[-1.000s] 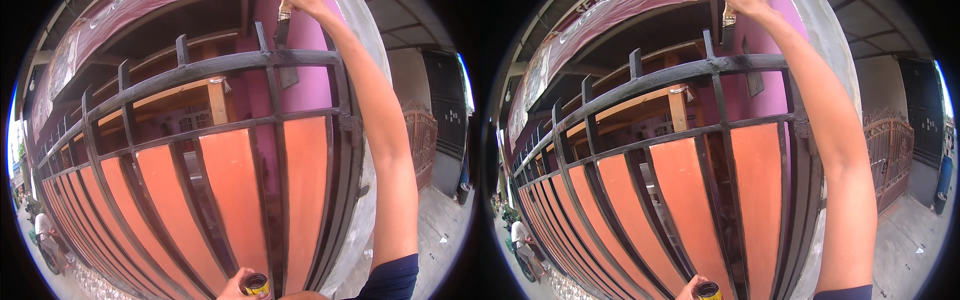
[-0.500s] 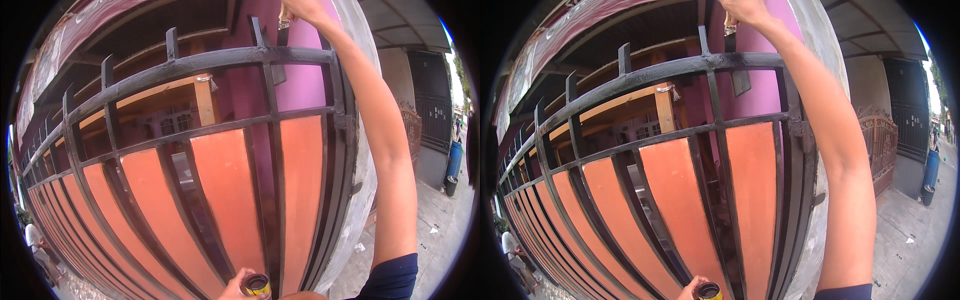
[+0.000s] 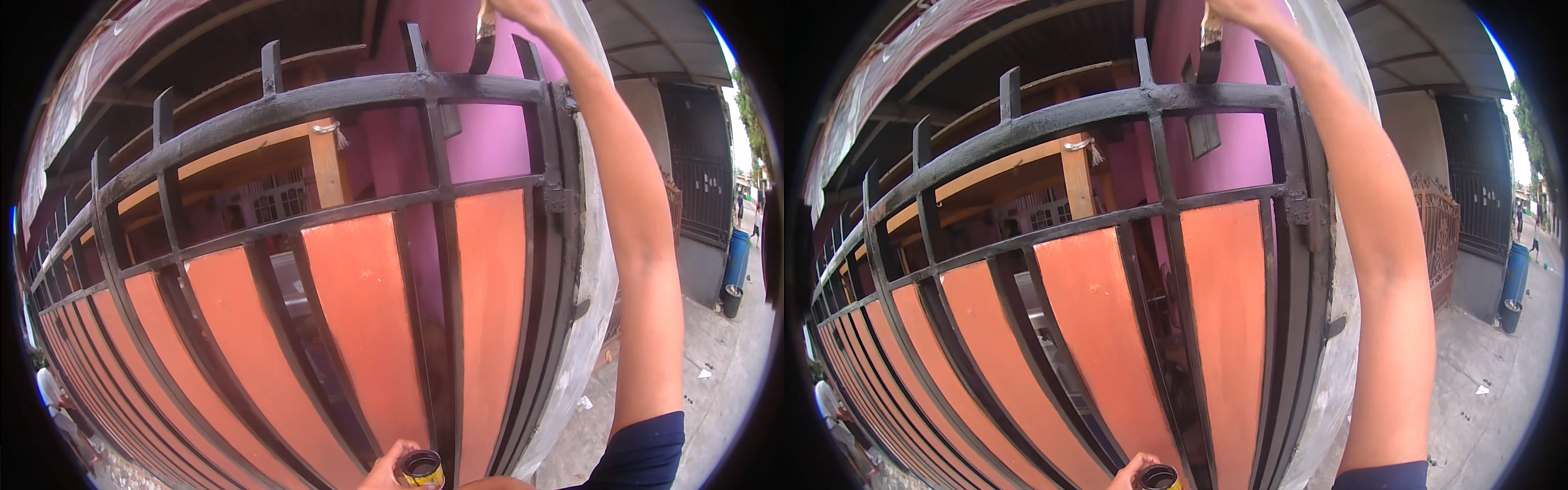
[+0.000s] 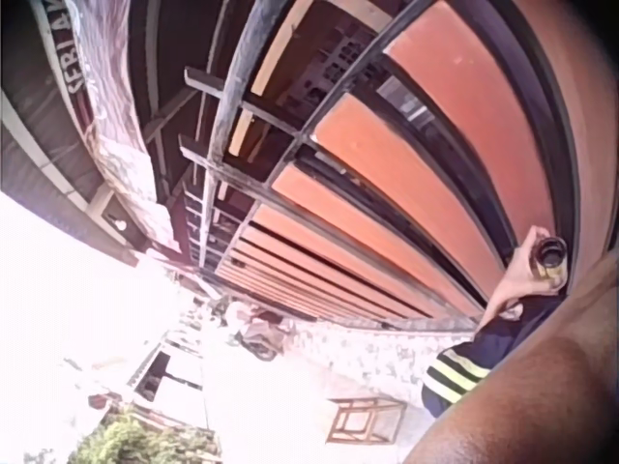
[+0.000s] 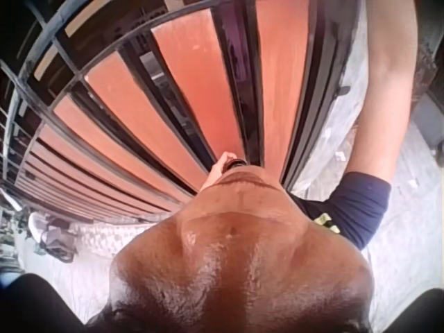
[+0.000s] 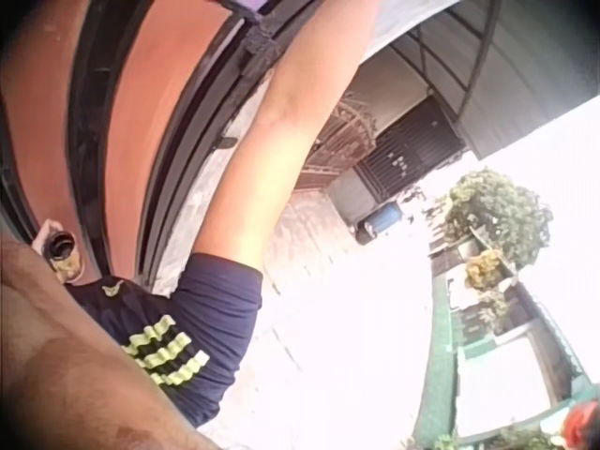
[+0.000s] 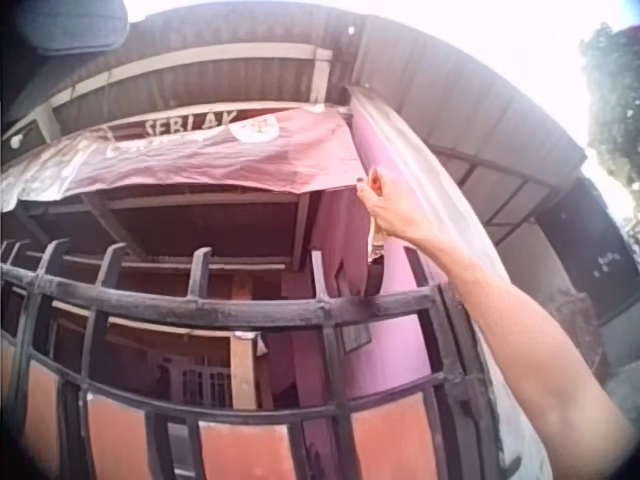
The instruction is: The person paints the black metal frame of a gated fence using a paintbrush and a small can of paint, applying it to both vertical and horizontal bars.
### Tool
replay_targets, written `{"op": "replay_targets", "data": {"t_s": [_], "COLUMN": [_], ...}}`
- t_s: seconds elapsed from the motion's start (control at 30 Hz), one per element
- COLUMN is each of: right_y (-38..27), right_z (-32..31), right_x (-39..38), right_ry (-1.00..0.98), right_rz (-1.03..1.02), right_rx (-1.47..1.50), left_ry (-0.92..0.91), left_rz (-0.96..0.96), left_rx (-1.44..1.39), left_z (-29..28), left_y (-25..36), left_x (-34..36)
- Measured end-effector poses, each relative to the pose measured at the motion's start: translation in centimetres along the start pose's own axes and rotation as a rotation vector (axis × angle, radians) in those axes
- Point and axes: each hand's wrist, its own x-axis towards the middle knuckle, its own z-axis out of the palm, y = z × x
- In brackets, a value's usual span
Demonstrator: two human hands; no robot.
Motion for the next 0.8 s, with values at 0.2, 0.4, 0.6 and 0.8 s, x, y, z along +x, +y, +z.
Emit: {"op": "replay_targets", "data": {"t_s": [0.2, 0.4, 0.6, 0.8], "right_y": [-0.5, -1.3, 2.4, -0.5], "right_z": [0.5, -3.2, -0.7, -5.5], "right_x": [-1.1, 0.6, -2.5, 0.0], "right_ry": [-0.001, -0.004, -0.038, -0.02], "right_rz": [0.094, 0.084, 0.007, 0.126], "right_rx": [-0.084, -0.253, -0.222, -0.052], "left_ry": [-0.036, -0.043, 0.019, 0.015], "left_rz": [0.067, 0.083, 0.015, -0.022], "left_rx": [0.274, 0.193, 0.166, -0.01], "left_z": [1.3, 1.6, 1.1, 1.1], "left_y": [2.8, 2.1, 0.6, -1.1], "left_x": [-0.2, 0.0, 0.0, 0.4]}}
